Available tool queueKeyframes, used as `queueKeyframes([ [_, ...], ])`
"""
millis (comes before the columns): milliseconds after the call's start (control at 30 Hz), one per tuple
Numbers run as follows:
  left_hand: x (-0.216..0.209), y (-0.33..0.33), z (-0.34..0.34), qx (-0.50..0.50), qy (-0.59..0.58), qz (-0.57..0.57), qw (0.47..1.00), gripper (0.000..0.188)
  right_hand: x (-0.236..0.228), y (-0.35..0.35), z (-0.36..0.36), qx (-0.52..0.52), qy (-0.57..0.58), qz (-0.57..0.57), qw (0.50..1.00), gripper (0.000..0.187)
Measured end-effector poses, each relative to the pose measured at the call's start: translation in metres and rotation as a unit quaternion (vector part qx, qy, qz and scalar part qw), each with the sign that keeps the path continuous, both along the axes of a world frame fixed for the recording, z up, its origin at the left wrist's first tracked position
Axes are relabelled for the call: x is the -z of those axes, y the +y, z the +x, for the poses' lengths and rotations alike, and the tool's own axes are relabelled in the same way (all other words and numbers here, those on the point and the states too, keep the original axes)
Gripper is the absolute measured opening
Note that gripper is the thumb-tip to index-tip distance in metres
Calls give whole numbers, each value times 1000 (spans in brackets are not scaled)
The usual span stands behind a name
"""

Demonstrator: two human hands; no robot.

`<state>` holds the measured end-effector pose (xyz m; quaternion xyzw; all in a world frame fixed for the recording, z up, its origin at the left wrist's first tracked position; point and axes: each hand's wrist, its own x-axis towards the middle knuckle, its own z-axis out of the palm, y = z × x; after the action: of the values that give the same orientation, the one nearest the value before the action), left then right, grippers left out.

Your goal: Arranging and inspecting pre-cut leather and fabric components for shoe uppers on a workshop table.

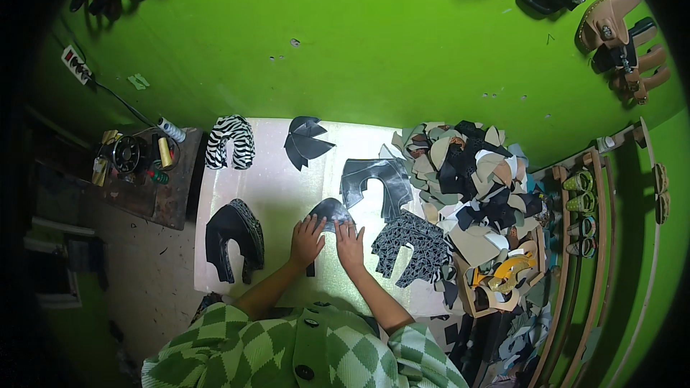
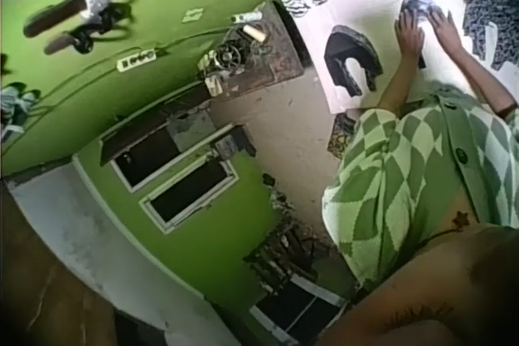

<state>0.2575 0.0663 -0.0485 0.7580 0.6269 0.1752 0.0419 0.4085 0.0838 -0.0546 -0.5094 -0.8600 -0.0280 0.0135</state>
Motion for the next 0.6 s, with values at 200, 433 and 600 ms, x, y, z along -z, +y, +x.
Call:
queueKeyframes([
  [200,-6,7,-2,26,4,2,1000,50,-4,3,-4,14,26,-11,1000,49],
  [433,-7,12,5,4,46,27,999,47,-19,8,-12,11,46,-19,999,46],
  [600,-8,13,9,7,62,21,998,45,-5,5,-18,17,-10,42,999,44],
])
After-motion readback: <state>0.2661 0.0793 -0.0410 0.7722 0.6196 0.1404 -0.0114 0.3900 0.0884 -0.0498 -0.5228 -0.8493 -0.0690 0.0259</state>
